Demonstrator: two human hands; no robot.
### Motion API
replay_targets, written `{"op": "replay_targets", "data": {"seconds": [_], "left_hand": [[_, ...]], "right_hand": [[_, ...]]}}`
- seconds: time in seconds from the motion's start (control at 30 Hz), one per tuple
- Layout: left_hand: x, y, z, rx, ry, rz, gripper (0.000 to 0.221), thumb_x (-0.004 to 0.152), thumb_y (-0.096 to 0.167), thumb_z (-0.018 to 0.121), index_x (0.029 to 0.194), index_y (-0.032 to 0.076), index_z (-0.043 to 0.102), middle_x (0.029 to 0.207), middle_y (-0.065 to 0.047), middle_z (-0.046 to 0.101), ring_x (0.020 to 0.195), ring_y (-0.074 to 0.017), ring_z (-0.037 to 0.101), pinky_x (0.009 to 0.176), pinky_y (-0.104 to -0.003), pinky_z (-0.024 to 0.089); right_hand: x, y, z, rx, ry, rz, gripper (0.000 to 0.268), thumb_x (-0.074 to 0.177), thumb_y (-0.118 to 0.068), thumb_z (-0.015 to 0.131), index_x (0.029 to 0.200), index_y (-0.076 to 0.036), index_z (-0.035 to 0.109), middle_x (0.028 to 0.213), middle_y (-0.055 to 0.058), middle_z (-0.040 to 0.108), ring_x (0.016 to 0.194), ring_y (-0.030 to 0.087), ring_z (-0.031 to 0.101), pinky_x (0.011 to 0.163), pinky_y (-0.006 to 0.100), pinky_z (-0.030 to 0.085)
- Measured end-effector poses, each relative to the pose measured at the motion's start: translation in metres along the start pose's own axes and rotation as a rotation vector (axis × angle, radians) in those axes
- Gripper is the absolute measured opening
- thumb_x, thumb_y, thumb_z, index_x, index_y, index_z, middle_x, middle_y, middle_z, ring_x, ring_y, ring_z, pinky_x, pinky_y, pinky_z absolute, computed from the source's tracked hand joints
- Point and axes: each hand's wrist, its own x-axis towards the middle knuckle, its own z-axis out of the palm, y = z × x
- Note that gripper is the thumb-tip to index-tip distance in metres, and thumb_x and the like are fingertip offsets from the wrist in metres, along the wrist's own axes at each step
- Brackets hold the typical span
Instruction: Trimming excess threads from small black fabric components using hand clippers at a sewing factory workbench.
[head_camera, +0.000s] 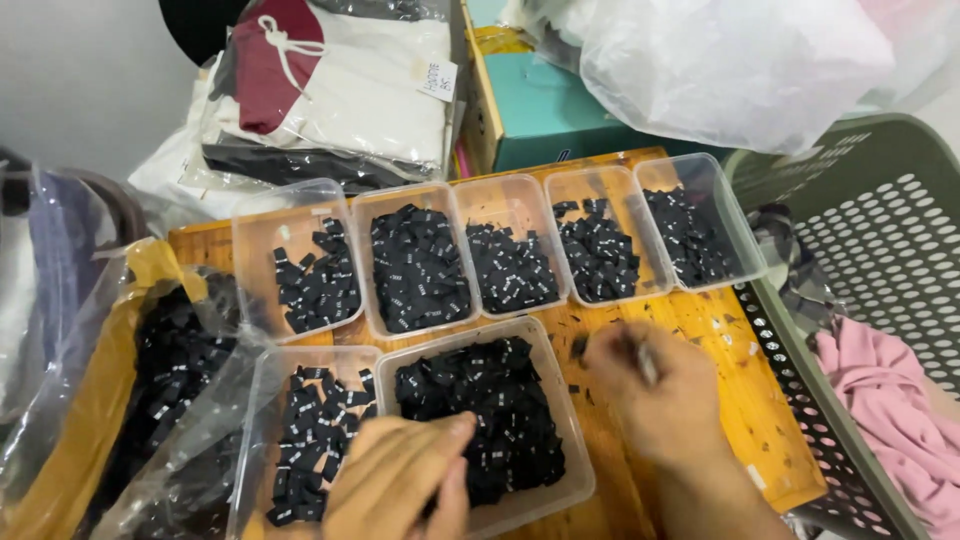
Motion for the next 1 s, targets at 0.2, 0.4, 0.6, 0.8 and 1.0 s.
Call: {"op": "replay_targets", "data": {"seconds": [0.2, 0.4, 0.6, 0.8, 1.0], "left_hand": [[0.01, 0.002, -0.009, 0.114, 0.023, -0.1, 0.013, 0.074, 0.005, 0.054, 0.084, 0.005, 0.062, 0.074, -0.004, 0.066, 0.064, -0.0146, 0.062, 0.066, -0.027, 0.047], [0.011, -0.004, -0.008, 0.128, 0.044, -0.13, 0.01, 0.076, 0.005, 0.053, 0.079, 0.005, 0.063, 0.072, -0.002, 0.064, 0.065, -0.0151, 0.06, 0.065, -0.027, 0.042], [0.009, -0.01, -0.018, 0.113, 0.025, 0.043, 0.01, 0.077, 0.002, 0.051, 0.081, 0.001, 0.061, 0.073, -0.007, 0.062, 0.066, -0.0204, 0.058, 0.067, -0.028, 0.042], [0.01, -0.009, -0.024, -0.006, 0.082, 0.031, 0.007, 0.077, -0.003, 0.05, 0.079, -0.003, 0.057, 0.076, -0.013, 0.062, 0.064, -0.0235, 0.059, 0.061, -0.029, 0.049], [0.011, -0.014, -0.03, -0.02, 0.143, -0.049, 0.009, 0.077, -0.007, 0.05, 0.079, -0.004, 0.059, 0.073, -0.012, 0.061, 0.064, -0.0225, 0.058, 0.063, -0.028, 0.048]], "right_hand": [[0.047, 0.006, -0.019, -0.008, 0.078, 0.288, 0.011, 0.078, -0.021, 0.063, 0.076, -0.011, 0.064, 0.047, -0.004, 0.039, 0.04, 0.007, 0.03, 0.037, 0.022, 0.024], [0.06, 0.026, -0.017, -0.074, 0.069, 0.343, 0.01, 0.075, -0.019, 0.066, 0.079, -0.01, 0.065, 0.073, -0.002, 0.061, 0.072, 0.007, 0.052, 0.07, 0.022, 0.04], [0.058, 0.045, -0.006, -0.13, 0.125, 0.056, 0.015, 0.079, -0.019, 0.062, 0.091, -0.01, 0.066, 0.088, 0.001, 0.066, 0.08, 0.006, 0.057, 0.072, 0.019, 0.041], [0.033, 0.012, 0.003, -0.047, 0.062, -0.136, 0.024, 0.091, -0.018, 0.045, 0.111, -0.011, 0.056, 0.055, -0.007, 0.033, 0.049, 0.004, 0.029, 0.053, 0.018, 0.028], [0.024, 0.018, 0.013, 0.144, -0.095, -0.238, 0.024, 0.094, -0.025, 0.038, 0.093, -0.005, 0.053, 0.058, 0.002, 0.044, 0.054, 0.011, 0.049, 0.055, 0.021, 0.038]]}}
